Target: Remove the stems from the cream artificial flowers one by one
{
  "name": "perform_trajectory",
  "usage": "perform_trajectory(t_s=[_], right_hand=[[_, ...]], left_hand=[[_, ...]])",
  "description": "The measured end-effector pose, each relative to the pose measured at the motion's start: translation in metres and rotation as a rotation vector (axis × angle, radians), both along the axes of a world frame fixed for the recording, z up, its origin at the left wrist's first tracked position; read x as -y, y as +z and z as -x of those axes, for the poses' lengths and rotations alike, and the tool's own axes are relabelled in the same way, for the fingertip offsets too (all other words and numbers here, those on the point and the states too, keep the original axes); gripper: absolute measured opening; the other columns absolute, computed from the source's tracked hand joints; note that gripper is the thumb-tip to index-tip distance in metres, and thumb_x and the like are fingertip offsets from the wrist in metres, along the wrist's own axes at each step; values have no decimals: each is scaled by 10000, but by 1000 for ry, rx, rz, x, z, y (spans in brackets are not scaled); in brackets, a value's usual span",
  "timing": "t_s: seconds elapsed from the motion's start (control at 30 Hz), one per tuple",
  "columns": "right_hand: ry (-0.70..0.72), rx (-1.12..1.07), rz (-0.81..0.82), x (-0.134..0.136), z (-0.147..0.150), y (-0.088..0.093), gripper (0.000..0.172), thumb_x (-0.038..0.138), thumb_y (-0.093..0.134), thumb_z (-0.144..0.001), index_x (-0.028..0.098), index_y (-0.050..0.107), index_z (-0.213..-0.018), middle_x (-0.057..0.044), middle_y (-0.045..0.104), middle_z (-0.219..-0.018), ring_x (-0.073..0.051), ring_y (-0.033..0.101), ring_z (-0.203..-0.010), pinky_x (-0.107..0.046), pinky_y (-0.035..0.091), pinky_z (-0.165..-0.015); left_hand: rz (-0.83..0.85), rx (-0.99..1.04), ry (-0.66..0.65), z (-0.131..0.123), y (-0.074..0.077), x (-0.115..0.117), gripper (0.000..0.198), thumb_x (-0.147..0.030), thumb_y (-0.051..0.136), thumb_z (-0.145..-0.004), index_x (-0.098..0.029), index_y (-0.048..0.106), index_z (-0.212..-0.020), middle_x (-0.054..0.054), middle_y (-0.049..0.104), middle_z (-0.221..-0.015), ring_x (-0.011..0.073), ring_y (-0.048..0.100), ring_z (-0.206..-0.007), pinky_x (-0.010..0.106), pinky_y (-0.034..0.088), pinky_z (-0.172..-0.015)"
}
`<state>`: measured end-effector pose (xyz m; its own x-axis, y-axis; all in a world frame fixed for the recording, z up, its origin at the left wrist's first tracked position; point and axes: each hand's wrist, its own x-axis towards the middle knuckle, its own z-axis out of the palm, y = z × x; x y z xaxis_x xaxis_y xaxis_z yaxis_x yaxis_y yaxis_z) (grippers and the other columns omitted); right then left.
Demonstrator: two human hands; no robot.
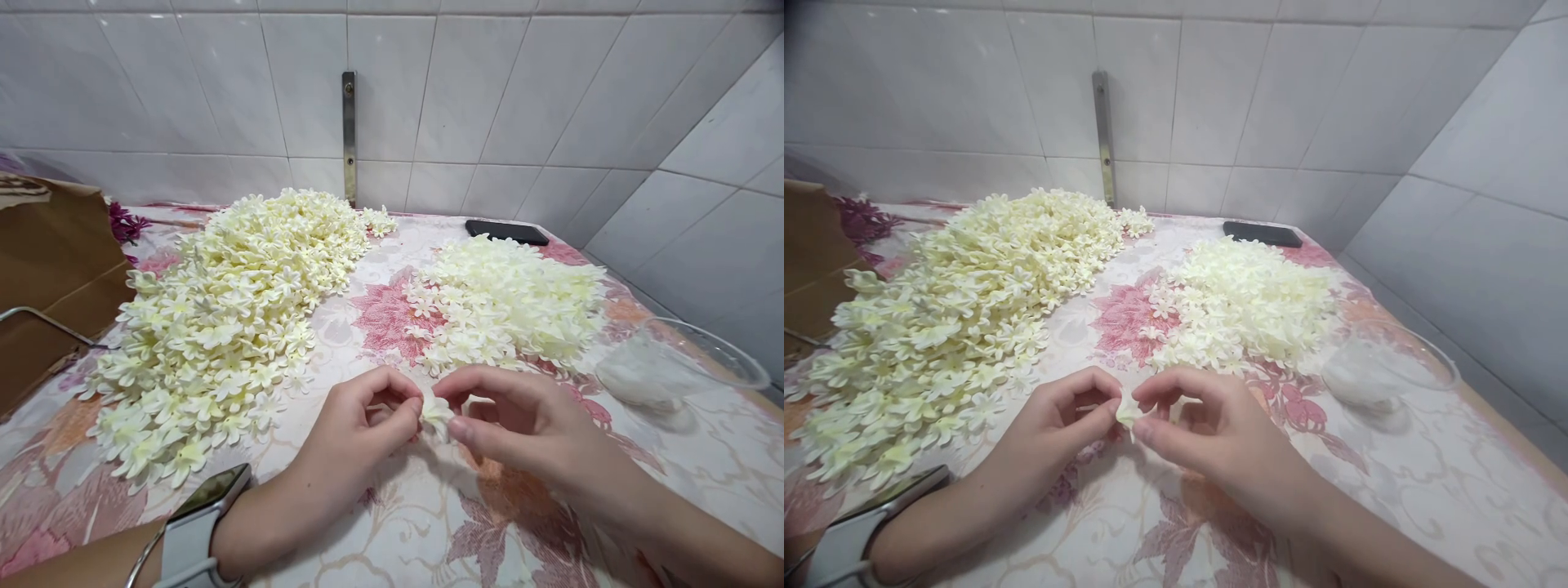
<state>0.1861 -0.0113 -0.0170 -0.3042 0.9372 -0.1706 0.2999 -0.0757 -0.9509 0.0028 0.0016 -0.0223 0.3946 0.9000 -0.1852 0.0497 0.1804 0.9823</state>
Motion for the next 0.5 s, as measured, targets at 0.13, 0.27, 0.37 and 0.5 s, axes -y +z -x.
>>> perform_trajectory(t_s=[0.13, 0.27, 0.37, 0.5], right_hand=[[97, 125, -131, 3, 4, 4, 169, 372, 596, -813, 238, 614, -915, -10, 641, -864, -169, 592, -770, -260, 462, -645], [243, 377, -381, 9, 9, 9, 156, 286, 465, -867, 202, 527, -751, -2, 565, -694, -143, 515, -619, -264, 401, -563], [305, 439, -410, 14, 10, 8, 253, 287, 367, -919, 198, 472, -706, -8, 536, -672, -145, 495, -614, -272, 378, -555], [319, 441, -445, 17, 11, 5, 269, 246, 324, -937, 192, 462, -712, -9, 540, -689, -139, 492, -615, -276, 371, -577]], left_hand=[[-95, -43, -1, 1, -1, 2, 75, -189, 528, -799, -185, 561, -732, -54, 533, -648, 70, 465, -561, 171, 346, -498], [-283, -129, -21, 1, -1, 5, 90, -161, 523, -794, -184, 559, -714, -50, 552, -655, 78, 505, -588, 175, 381, -533], [-393, -212, -1, 1, -1, 8, 99, -150, 524, -795, -183, 561, -710, -49, 555, -656, 79, 513, -597, 177, 394, -555], [-532, -292, 14, 1, -2, 11, 106, -101, 529, -768, -179, 556, -701, -52, 545, -644, 72, 497, -583, 173, 387, -552]])
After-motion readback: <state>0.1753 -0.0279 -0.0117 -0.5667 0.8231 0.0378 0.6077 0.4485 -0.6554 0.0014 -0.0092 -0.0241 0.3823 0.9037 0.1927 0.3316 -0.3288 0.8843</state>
